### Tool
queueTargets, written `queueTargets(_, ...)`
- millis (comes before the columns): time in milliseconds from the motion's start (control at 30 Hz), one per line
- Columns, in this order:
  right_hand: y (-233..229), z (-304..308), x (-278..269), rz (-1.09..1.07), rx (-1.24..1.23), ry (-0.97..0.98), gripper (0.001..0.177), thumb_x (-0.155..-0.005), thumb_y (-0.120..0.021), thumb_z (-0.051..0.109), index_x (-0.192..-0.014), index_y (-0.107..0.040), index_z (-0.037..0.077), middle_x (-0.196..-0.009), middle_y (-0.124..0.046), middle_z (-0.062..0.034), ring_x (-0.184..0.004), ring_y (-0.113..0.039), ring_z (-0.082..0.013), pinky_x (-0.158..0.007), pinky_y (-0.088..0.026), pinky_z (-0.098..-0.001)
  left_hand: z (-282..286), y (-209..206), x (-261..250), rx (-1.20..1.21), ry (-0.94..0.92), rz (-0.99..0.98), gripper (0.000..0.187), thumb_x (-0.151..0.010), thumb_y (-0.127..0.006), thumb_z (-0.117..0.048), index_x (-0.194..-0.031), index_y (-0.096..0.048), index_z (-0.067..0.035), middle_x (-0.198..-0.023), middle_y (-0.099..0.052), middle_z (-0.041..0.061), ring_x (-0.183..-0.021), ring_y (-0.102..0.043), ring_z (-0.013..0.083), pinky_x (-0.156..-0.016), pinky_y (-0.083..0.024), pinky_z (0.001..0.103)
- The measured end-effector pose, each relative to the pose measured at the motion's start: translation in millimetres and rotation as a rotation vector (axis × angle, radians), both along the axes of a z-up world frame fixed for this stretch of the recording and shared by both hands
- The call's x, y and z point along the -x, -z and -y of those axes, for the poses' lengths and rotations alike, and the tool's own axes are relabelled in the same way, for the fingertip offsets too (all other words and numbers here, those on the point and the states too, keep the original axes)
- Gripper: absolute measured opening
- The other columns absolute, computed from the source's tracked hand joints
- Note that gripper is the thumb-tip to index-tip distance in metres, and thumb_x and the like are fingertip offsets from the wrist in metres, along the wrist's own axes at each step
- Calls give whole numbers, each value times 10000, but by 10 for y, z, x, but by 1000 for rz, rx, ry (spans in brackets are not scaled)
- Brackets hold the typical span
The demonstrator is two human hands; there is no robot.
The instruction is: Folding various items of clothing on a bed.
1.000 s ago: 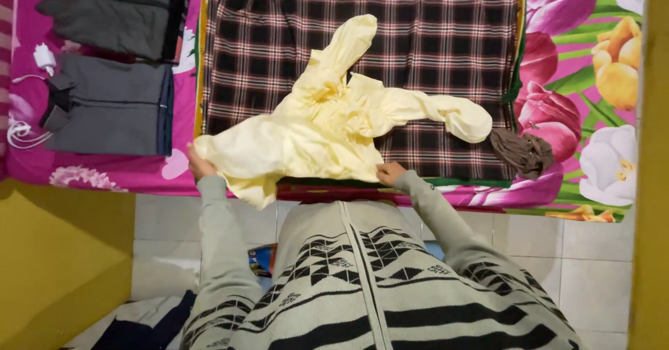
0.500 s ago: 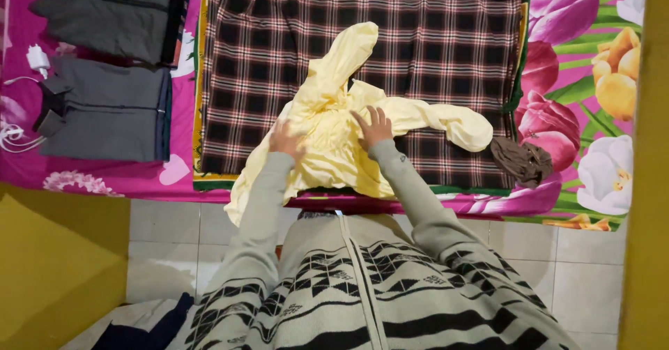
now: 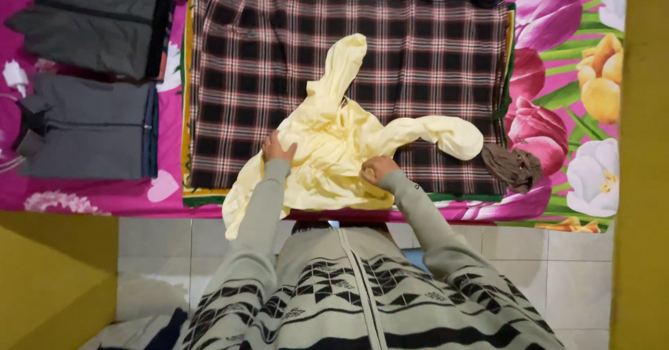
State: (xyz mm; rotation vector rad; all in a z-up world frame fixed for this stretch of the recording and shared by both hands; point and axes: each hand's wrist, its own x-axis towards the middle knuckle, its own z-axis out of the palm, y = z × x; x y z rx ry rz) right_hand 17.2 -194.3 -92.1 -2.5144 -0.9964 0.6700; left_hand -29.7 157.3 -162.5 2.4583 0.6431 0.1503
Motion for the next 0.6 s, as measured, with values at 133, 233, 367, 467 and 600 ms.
queueTargets(133, -143, -234, -417, 417, -286, 338, 390, -917, -666, 294, -1239, -662, 73, -1269, -680, -169, -1217, -594, -372, -1082, -472, -451, 12, -56, -372, 354, 54, 202, 884, -722, -902, -418, -1413, -503, -36, -1332, -600, 192, -1197, -569, 353, -1000, -467, 471)
queueTargets(233, -431, -333, -743, 982, 187, 422, 860, -577, -727, 525, -1320, -669, 95, -1348, -677, -146, -1294, -555, -386, -1045, -462, -552, -38, -89, -552, 663, 180, -33, 714, -795, -842, -400, -1367, -590, -53, -1278, -696, 126, -1144, -657, 228, -994, -516, 376)
queueTargets(367, 128, 52, -1179, -44, 493, 342, 928, -758, -777, 633, -1451, -519, 73, -1352, -636, -204, -1299, -565, -376, -1118, -365, -535, -156, -430, -777, 998, 115, -74, 571, -792, -815, -282, -1305, -687, -65, -1212, -738, 67, -1066, -685, 198, -960, -537, 345)
queueTargets(467, 663, 472, -1672, -227, 395, 375, 814, -745, -783, 667, -1244, -694, 29, -1286, -692, -224, -1178, -670, -386, -995, -543, -477, -479, -852, -973, 1188, 59, 242, 577, -796, -799, -192, -1341, -633, -101, -1243, -710, 52, -1097, -674, 184, -979, -543, 344)
queueTargets(600, -582, 841, -2301, 55, -229, 586, 639, -765, -800, 569, -1138, -750, 53, -1056, -775, -173, -935, -748, -313, -866, -592, -452, -1211, -933, -1604, 1242, 108, 727, 545, -872, -695, 84, -1384, -568, -54, -1297, -685, 105, -1161, -669, 250, -1016, -573, 381)
